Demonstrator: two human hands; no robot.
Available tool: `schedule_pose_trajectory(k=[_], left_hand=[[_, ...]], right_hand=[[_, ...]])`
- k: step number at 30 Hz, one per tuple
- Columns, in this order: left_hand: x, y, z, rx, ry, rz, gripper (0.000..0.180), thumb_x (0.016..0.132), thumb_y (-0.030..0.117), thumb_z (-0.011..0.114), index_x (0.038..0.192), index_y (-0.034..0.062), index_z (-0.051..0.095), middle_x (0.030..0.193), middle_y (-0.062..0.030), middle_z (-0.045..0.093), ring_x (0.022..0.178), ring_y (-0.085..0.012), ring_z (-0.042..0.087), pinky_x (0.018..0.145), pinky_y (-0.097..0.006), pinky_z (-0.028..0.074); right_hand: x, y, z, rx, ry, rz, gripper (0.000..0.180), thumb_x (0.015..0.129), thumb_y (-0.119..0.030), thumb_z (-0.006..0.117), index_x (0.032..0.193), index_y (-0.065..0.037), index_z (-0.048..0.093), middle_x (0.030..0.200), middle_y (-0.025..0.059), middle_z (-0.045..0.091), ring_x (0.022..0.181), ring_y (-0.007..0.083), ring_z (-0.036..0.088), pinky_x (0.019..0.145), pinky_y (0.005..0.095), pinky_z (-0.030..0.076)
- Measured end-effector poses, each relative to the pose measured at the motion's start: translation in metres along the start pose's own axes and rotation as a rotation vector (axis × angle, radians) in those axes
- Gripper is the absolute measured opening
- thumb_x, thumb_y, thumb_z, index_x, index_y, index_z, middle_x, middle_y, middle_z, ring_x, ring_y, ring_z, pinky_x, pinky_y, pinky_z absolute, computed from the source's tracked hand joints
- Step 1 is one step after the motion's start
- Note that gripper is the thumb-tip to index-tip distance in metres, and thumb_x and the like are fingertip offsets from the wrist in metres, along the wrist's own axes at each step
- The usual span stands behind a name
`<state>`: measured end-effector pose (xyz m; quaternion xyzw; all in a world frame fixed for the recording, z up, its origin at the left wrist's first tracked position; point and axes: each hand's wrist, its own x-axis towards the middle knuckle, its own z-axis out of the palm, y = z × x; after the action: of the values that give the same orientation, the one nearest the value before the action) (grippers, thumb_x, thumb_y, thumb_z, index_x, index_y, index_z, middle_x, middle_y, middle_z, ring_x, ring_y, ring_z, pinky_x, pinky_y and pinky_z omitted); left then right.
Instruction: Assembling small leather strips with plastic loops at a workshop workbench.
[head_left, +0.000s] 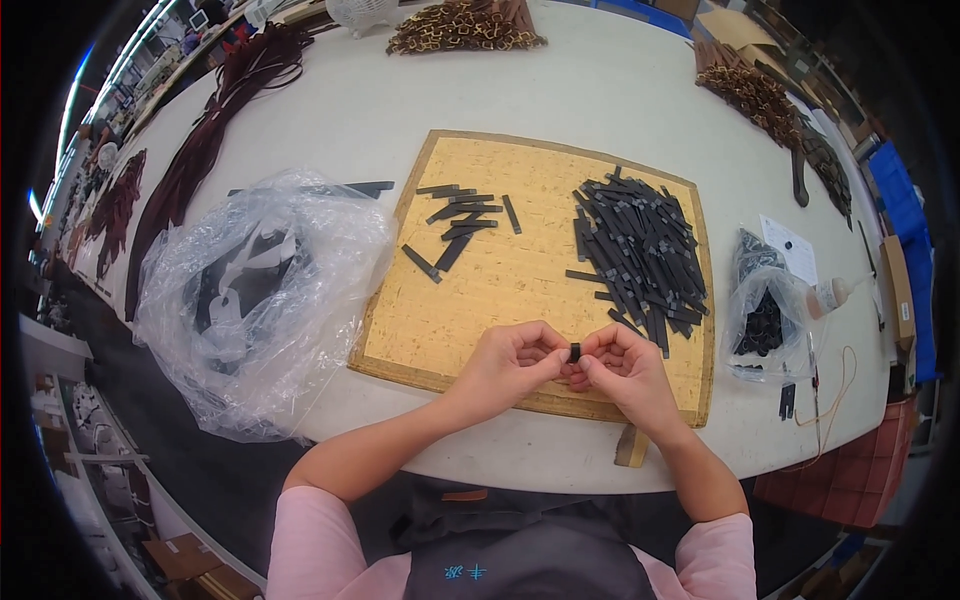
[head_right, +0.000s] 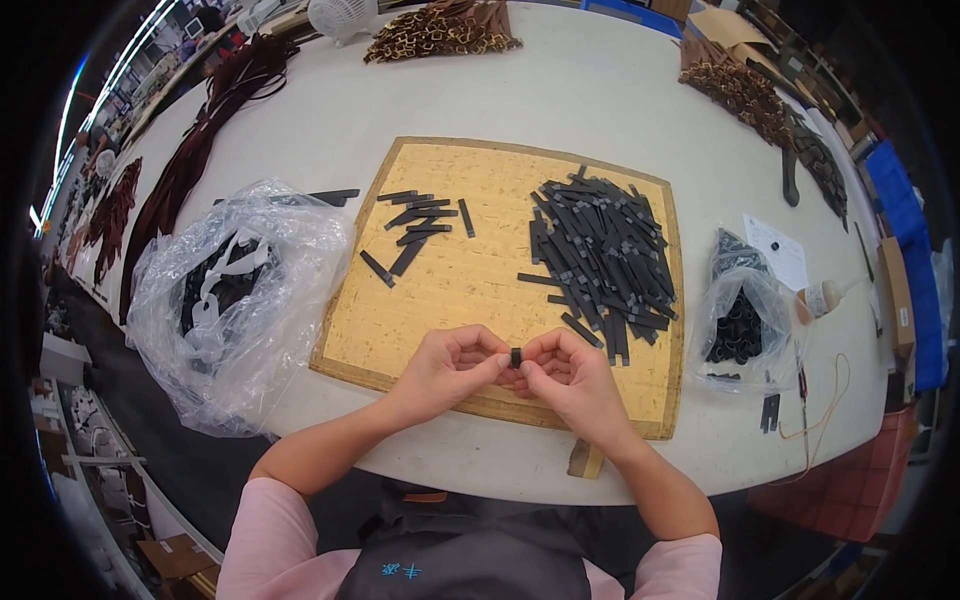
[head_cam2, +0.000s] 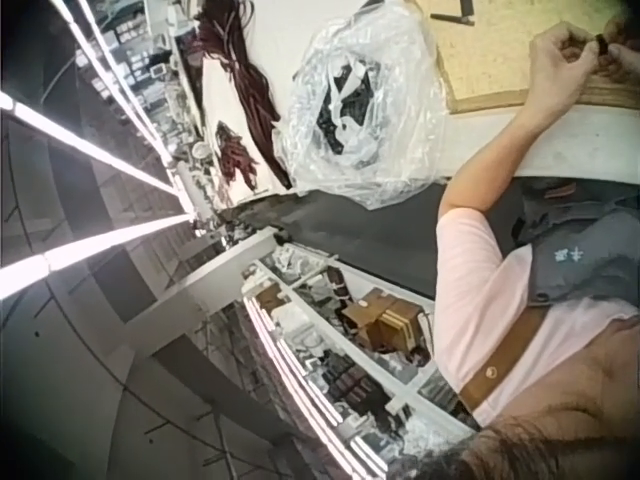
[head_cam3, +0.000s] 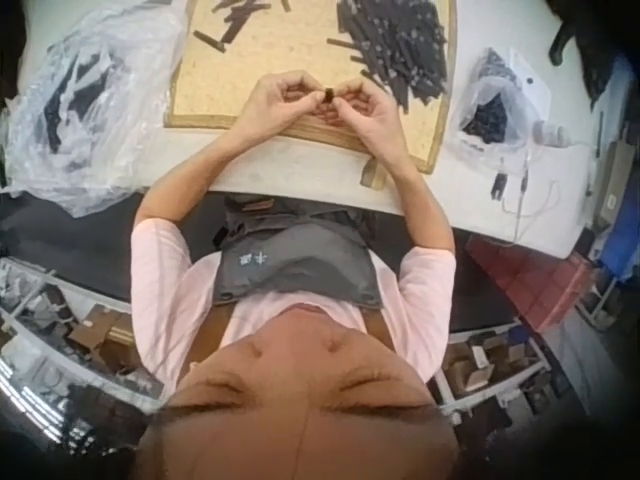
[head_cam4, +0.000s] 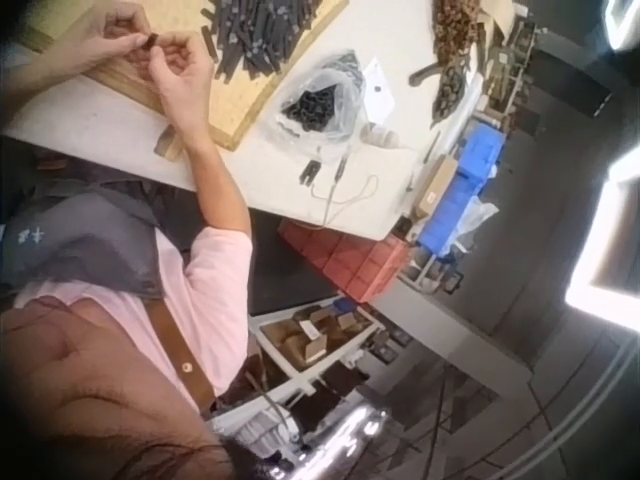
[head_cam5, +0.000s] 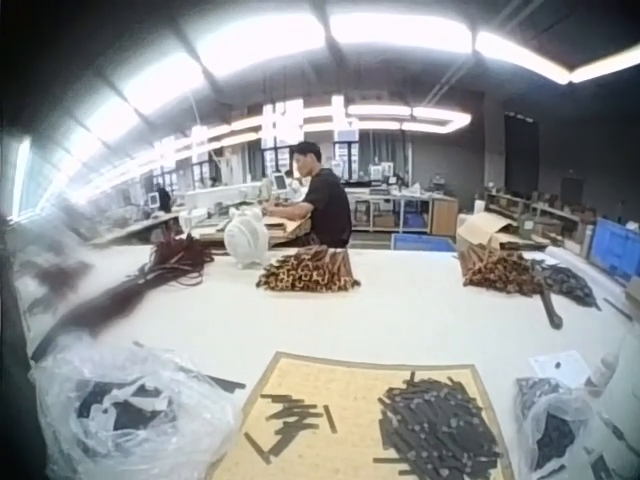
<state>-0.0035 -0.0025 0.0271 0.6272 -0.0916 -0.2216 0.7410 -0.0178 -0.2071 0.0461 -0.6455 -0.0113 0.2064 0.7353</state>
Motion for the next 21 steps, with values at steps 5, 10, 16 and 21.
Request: schedule_pose_trajectory(k=[5, 10, 16, 21], left_hand=[[-0.007, 0.000, 0.005, 0.121, 0.043, 0.108, 0.013, 0.093, 0.007, 0.067, 0.095, -0.0051, 0.064, 0.084, -0.0075, 0.071, 0.080, -0.0110, 0.070, 0.070, -0.025, 0.057], [-0.006, -0.003, 0.005, 0.145, 0.007, 0.178, 0.014, 0.093, 0.010, 0.068, 0.094, -0.0031, 0.063, 0.082, -0.0069, 0.070, 0.079, -0.0089, 0.068, 0.072, -0.025, 0.057], [-0.004, -0.011, 0.009, 0.107, 0.118, 0.286, 0.015, 0.087, 0.009, 0.068, 0.082, -0.0026, 0.061, 0.072, -0.0093, 0.068, 0.068, -0.0136, 0.068, 0.062, -0.027, 0.054], [-0.009, -0.013, 0.008, 0.307, 0.159, 0.453, 0.012, 0.084, 0.007, 0.067, 0.081, -0.0023, 0.061, 0.071, -0.0146, 0.067, 0.064, -0.0261, 0.067, 0.059, -0.033, 0.052]], right_hand=[[0.002, 0.003, 0.002, -0.055, 0.045, 0.010, 0.008, 0.096, -0.001, 0.062, 0.100, 0.002, 0.056, 0.092, 0.0089, 0.067, 0.083, 0.0149, 0.069, 0.074, 0.0273, 0.060], [0.000, 0.012, 0.000, -0.104, 0.080, -0.051, 0.006, 0.096, 0.000, 0.057, 0.094, -0.002, 0.052, 0.083, 0.0066, 0.064, 0.069, 0.0126, 0.066, 0.064, 0.0264, 0.058], [0.003, 0.032, -0.005, -0.099, 0.139, -0.127, 0.008, 0.099, -0.005, 0.057, 0.095, -0.004, 0.050, 0.080, 0.0021, 0.057, 0.066, 0.0082, 0.060, 0.060, 0.0232, 0.054], [0.005, 0.034, -0.020, -0.202, 0.058, -0.112, 0.006, 0.100, -0.006, 0.060, 0.103, -0.001, 0.060, 0.092, 0.0095, 0.067, 0.081, 0.0165, 0.067, 0.075, 0.0271, 0.056]])
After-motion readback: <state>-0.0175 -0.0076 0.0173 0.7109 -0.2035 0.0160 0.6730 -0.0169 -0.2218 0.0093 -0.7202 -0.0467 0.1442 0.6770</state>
